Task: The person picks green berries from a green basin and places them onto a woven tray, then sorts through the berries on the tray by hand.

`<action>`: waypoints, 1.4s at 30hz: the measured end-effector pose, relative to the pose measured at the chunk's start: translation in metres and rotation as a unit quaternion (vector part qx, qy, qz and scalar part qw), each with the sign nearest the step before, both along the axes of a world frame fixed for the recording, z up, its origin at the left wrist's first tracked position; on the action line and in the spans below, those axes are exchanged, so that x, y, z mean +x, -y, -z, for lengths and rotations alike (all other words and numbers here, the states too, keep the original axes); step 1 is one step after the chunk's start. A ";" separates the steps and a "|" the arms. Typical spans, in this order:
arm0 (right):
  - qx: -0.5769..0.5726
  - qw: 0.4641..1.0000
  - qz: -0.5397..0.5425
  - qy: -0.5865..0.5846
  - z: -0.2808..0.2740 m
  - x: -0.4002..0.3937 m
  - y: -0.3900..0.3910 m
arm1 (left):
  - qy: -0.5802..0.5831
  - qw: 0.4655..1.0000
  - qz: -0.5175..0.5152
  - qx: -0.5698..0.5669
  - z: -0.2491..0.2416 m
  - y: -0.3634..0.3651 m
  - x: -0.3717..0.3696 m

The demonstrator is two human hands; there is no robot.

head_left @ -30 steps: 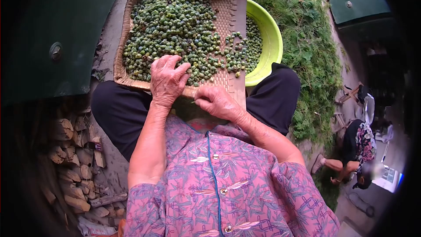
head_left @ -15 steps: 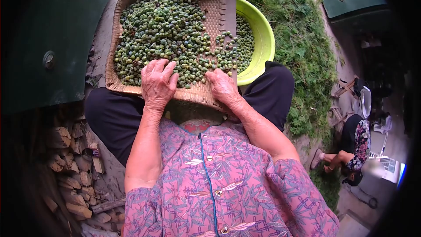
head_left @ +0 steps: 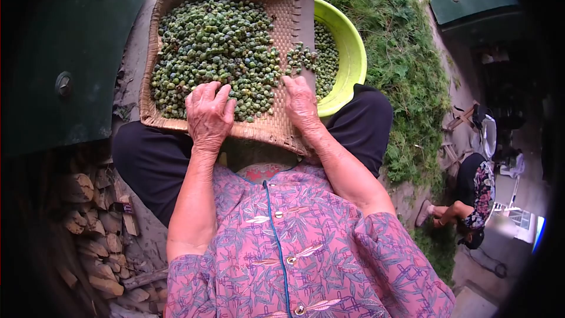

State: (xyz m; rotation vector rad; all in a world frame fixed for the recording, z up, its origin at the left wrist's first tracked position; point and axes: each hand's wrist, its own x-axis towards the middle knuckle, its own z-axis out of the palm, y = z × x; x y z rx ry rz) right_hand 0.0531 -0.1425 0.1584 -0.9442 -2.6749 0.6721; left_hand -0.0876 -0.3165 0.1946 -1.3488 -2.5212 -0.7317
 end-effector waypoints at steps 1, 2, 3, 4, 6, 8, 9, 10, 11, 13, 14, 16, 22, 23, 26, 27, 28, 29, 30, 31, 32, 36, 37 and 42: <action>-0.012 0.999 -0.036 0.035 -0.006 -0.005 0.015 | 0.001 1.000 -0.001 0.000 0.000 0.000 0.000; -0.010 0.997 -0.076 0.030 0.002 -0.005 0.022 | 0.001 1.000 -0.002 0.000 0.001 0.000 0.000; -0.010 0.997 -0.075 0.030 0.003 -0.007 0.022 | 0.001 1.000 -0.002 -0.001 0.001 0.000 0.000; -0.007 0.996 -0.072 0.045 0.004 -0.010 0.021 | 0.001 1.000 -0.001 -0.002 0.001 0.000 0.000; 0.005 0.996 -0.058 0.071 0.007 -0.016 0.011 | 0.000 1.000 -0.002 -0.003 0.002 0.001 -0.001; 0.035 0.996 -0.046 0.067 0.012 -0.016 -0.010 | 0.002 1.000 -0.004 -0.001 0.001 0.001 -0.001; 0.066 0.995 -0.034 0.063 0.013 -0.016 -0.021 | 0.001 1.000 -0.006 0.000 0.001 0.000 -0.001; 0.066 0.995 0.000 0.075 0.014 -0.017 -0.032 | 0.002 1.000 -0.006 0.001 0.000 0.000 -0.001; 0.067 0.993 0.033 0.087 0.015 -0.017 -0.041 | 0.004 1.000 -0.007 0.002 0.000 0.000 0.000; 0.070 0.993 0.092 0.024 0.015 -0.016 -0.054 | 0.005 1.000 -0.008 0.003 0.000 0.000 0.000; 0.067 0.993 0.100 0.007 0.016 -0.017 -0.059 | 0.006 1.000 -0.009 0.003 0.001 0.000 0.000; 0.061 0.992 0.107 -0.011 0.015 -0.020 -0.062 | 0.006 1.000 -0.010 0.002 0.001 0.000 -0.001; 0.109 0.991 0.058 0.058 0.023 -0.026 -0.081 | 0.009 1.000 -0.012 -0.002 -0.001 0.000 0.000; 0.132 0.986 0.096 0.048 0.026 -0.025 -0.085 | 0.008 1.000 -0.011 0.000 0.000 0.000 0.000; 0.134 0.985 0.106 0.020 0.014 -0.027 -0.084 | 0.007 1.000 -0.012 0.004 0.003 -0.001 0.000; 0.095 0.991 0.094 -0.002 0.011 -0.030 -0.082 | 0.006 1.000 -0.013 0.005 0.004 -0.001 -0.001; 0.055 0.995 0.082 -0.025 0.011 -0.033 -0.080 | 0.006 1.000 -0.014 0.005 0.004 -0.001 -0.001; 0.054 0.995 0.081 -0.025 0.013 -0.036 -0.077 | 0.008 1.000 -0.013 0.007 0.004 -0.001 -0.001; 0.057 0.996 0.073 0.002 0.015 -0.040 -0.075 | 0.009 1.000 -0.013 0.009 0.004 -0.001 -0.001; 0.061 0.996 0.066 0.029 0.017 -0.043 -0.074 | 0.008 1.000 -0.013 0.008 0.003 -0.001 -0.001; 0.073 0.994 0.073 0.033 0.022 -0.046 -0.076 | 0.011 1.000 -0.013 0.008 0.003 -0.001 -0.001; 0.155 0.979 0.130 0.017 0.026 -0.048 -0.078 | 0.014 1.000 -0.017 0.010 0.003 -0.001 -0.001; 0.155 0.979 0.129 0.018 0.026 -0.047 -0.079 | 0.016 1.000 -0.018 0.009 0.002 -0.001 -0.001; 0.132 0.990 0.041 -0.041 0.025 -0.042 -0.085 | 0.018 0.999 -0.026 0.008 -0.002 -0.002 0.000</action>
